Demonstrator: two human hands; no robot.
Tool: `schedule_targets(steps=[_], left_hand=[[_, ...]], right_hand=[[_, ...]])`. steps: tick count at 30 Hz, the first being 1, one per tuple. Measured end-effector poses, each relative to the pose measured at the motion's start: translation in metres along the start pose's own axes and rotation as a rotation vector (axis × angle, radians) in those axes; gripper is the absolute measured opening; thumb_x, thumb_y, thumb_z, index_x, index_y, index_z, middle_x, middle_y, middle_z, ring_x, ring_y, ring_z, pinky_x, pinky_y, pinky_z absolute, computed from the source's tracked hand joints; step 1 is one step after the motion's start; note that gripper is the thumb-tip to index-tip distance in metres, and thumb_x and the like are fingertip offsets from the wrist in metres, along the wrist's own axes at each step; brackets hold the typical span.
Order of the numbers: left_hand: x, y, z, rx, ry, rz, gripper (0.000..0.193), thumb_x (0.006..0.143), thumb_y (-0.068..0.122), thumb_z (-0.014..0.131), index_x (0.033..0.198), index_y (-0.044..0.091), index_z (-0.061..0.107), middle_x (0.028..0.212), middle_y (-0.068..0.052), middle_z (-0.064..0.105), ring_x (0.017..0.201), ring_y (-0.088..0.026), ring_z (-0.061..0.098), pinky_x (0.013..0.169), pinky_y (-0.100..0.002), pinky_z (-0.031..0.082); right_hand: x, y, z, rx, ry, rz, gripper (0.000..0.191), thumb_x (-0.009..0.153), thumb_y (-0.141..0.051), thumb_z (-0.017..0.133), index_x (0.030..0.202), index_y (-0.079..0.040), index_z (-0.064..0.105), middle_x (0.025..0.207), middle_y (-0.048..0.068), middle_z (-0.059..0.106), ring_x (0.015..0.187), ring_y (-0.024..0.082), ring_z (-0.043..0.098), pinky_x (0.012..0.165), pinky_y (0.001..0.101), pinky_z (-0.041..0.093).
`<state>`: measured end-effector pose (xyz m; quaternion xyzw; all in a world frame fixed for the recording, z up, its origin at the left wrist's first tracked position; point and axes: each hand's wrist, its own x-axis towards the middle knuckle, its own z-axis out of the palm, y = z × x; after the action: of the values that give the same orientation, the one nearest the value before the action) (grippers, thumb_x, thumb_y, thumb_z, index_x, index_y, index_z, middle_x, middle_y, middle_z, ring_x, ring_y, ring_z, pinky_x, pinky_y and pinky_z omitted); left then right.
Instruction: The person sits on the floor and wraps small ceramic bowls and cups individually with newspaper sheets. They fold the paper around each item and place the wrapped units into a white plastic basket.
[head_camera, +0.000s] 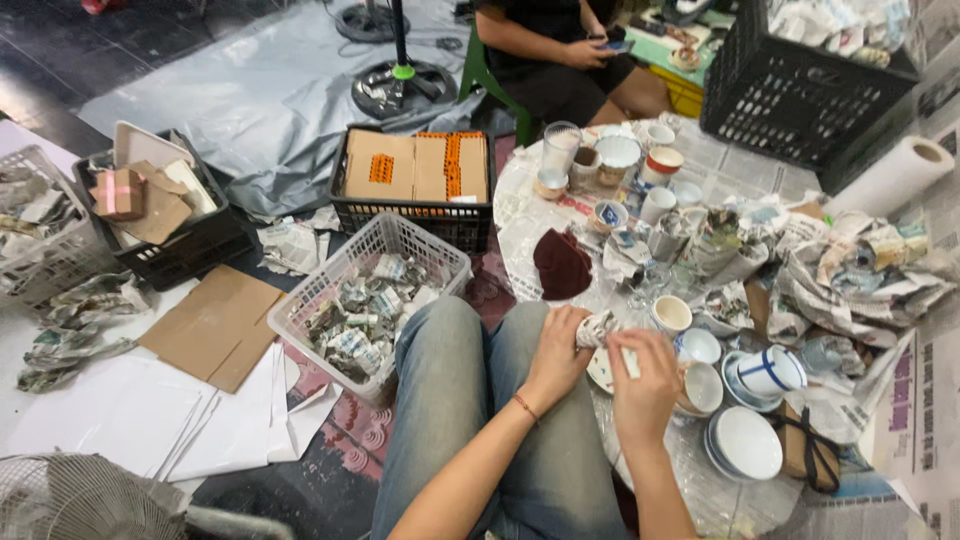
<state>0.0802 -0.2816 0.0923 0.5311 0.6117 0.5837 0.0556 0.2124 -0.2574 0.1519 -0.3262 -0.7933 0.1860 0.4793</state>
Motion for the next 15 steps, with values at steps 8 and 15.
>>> schedule_targets(steps=[8,15], left_hand=[[0.009,-0.025,0.002,-0.082,0.158,-0.099,0.054,0.078,-0.002,0.066,0.13,-0.003,0.053,0.119,-0.021,0.06,0.116,-0.044,0.055,0.098,-0.048,0.047],[0.019,-0.046,0.01,-0.222,0.21,-0.198,0.065,0.088,0.002,0.066,0.146,-0.006,0.037,0.132,-0.028,0.059,0.12,-0.039,0.061,0.096,-0.044,0.052]], right_hand=[[0.025,-0.017,0.019,-0.283,-0.099,-0.382,0.034,0.088,-0.023,0.072,0.117,-0.006,0.073,0.119,0.006,0.07,0.113,0.028,0.058,0.097,0.0438,0.043],[0.072,-0.02,0.057,-0.184,-0.159,-0.436,0.044,0.085,-0.025,0.074,0.123,-0.007,0.063,0.116,0.011,0.065,0.113,0.034,0.059,0.097,0.0463,0.047]])
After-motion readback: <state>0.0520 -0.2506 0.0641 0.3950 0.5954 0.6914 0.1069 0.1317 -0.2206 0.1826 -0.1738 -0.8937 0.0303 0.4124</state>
